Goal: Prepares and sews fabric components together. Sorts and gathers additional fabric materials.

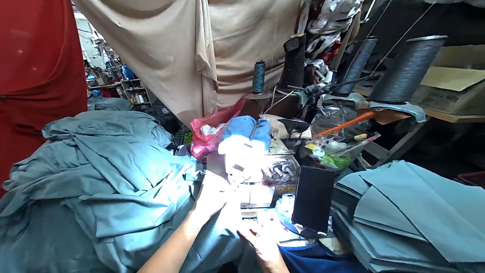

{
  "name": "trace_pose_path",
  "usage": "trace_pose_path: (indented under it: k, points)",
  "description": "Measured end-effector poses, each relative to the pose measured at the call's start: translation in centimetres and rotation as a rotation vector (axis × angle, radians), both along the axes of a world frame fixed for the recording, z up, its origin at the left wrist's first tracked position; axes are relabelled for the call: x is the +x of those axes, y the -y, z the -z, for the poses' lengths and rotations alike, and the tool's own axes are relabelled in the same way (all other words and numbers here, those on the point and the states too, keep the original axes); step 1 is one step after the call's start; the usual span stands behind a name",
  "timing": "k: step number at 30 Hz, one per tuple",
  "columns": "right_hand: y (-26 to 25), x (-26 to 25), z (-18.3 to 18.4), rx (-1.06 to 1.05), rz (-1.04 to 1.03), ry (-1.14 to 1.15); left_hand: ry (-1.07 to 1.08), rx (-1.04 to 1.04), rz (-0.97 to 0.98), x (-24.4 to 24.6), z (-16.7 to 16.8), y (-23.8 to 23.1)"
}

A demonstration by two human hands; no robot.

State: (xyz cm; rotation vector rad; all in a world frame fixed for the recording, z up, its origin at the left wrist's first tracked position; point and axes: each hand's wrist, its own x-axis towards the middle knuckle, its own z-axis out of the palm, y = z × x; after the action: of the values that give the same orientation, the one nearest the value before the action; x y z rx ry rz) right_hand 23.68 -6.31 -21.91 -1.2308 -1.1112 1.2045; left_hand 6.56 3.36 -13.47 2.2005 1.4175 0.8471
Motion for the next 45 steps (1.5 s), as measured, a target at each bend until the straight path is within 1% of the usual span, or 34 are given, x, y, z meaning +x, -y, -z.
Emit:
trace_pose_path:
  k: [4,9,12,14,16,19,21,24,26,28,31,32,34,36,37,38,39,40,41,42,43,44,45]
  points:
    - [-0.4,0.1,0.1,0.037,0.021,0.003,-0.058,-0.077,-0.046,0.4,-0.7,-0.2]
    - [-1.3,-0.1,-0.4,-0.002,0.035,-0.022,-0.05,-0.118,-0.07,0.7,-1.0,-1.3]
    - [-1.7,-0.3,-1.0,-0.006,0.048,-0.017,-0.129,-0.128,-0.083,0.9,-1.5,-1.6]
    - [-1.8,-0.2,-1.1,0.003,0.053,0.017,-0.147,-0.118,-0.081,1.0,-1.5,-1.7]
    - [-1.8,-0.3,-1.0,0.02,0.073,0.057,-0.113,-0.085,-0.068,0.8,-1.3,-1.8]
    - [-2.3,-0.8,-1.3,0.023,0.114,0.106,-0.105,-0.121,-0.059,0.3,-1.1,-2.8]
    - [-3.4,-1.2,-1.7,0.037,0.157,0.139,-0.154,-0.159,-0.105,0.3,-1.4,-3.9]
    - [-5.0,-2.1,-3.0,-0.022,0.229,0.115,-0.149,-0.164,-0.184,0.8,-1.7,-5.5]
    - [-5.6,-2.8,-3.7,-0.022,0.285,0.023,-0.128,-0.15,-0.194,0.9,-1.0,-7.0]
    - [-5.9,-3.1,-3.8,-0.008,0.319,-0.021,-0.13,-0.104,-0.212,1.2,-0.4,-7.9]
    - [-6.1,-3.1,-3.7,-0.023,0.316,-0.007,-0.23,-0.011,-0.217,1.4,0.1,-8.1]
    - [-5.8,-3.0,-3.8,-0.027,0.295,0.013,-0.196,0.046,-0.226,1.0,0.7,-8.2]
    - [-5.2,-2.2,-3.4,-0.023,0.253,0.141,-0.028,0.141,-0.23,-0.1,0.3,-6.1]
    - [-3.8,-0.8,-2.8,0.009,0.166,0.329,0.053,0.13,-0.207,-2.8,-1.3,-0.2]
    - [-2.8,0.0,-2.4,0.054,0.122,0.353,0.122,0.086,-0.111,-5.1,-0.7,3.2]
    - [-1.8,0.7,-1.7,0.085,0.085,0.334,0.198,-0.041,0.056,-7.9,0.6,6.4]
    - [-0.9,1.4,-1.0,0.113,0.063,0.305,0.231,-0.223,0.257,-11.1,2.6,9.0]
    - [-0.2,1.9,-0.2,0.142,0.04,0.281,0.192,-0.417,0.385,-14.4,5.2,11.1]
    - [0.3,2.5,0.6,0.171,0.003,0.267,0.084,-0.593,0.391,-17.5,8.1,13.0]
    - [0.6,3.0,1.1,0.194,-0.033,0.266,-0.056,-0.753,0.278,-20.3,11.0,14.7]
    - [0.7,3.5,1.5,0.202,-0.061,0.27,-0.178,-0.889,0.089,-22.6,13.9,15.9]
    - [0.7,3.8,1.6,0.193,-0.078,0.273,-0.213,-0.97,-0.137,-24.2,16.5,17.0]
    - [0.6,3.9,1.7,0.175,-0.085,0.276,-0.132,-0.959,-0.357,-24.9,18.6,17.8]
